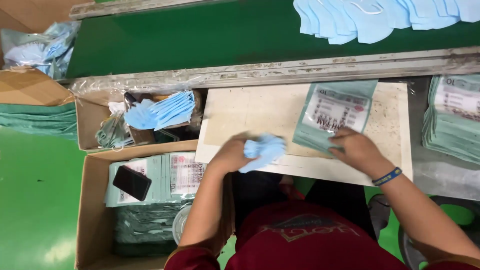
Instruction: Packaging stacks of blue face masks into plastic bags and organizing them for transport.
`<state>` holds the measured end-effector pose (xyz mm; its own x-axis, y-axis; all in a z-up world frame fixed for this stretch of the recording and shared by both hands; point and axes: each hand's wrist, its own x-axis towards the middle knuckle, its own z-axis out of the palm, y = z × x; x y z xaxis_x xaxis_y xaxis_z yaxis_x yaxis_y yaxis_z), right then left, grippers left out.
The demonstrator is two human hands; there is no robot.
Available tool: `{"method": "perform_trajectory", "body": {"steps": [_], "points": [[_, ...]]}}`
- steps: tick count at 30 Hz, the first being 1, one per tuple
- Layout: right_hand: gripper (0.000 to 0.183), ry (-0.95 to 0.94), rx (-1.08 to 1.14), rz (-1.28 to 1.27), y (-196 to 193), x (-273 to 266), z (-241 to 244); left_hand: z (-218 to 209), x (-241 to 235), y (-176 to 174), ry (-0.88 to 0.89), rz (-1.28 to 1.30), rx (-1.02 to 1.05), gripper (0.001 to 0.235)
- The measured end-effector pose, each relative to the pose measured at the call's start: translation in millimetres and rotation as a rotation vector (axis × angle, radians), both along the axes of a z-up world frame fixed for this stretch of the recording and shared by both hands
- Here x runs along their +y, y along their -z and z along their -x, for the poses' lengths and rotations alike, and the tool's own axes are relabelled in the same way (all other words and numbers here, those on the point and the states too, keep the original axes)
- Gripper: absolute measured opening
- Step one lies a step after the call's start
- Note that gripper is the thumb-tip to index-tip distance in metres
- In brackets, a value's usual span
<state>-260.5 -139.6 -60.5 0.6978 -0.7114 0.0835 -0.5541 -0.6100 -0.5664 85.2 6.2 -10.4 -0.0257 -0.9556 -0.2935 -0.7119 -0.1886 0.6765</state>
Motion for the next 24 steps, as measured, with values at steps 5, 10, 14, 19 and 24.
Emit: {"method": "perform_trajectory", "body": {"steps": [5,10,14,19,24], "points": [[0.021,-0.068,0.173,0.35,26,8,-2,102,-43,5,0.541,0.13,-0.083,0.067],[0.014,0.084,0.265,0.478,18,-1,-16,151,-66,54,0.699,0.031,-0.4,0.076],[0.028,0.088,0.022,0.457,-7,2,-27,153,-65,50,0.721,0.019,-0.421,0.063],[0.019,0.042,-0.235,0.322,-59,-1,-30,78,-70,1,0.533,-0.157,0.119,0.057],[0.025,0.217,-0.115,-0.253,-95,13,-36,44,-63,-8,0.25,0.181,0.371,0.04]]}}
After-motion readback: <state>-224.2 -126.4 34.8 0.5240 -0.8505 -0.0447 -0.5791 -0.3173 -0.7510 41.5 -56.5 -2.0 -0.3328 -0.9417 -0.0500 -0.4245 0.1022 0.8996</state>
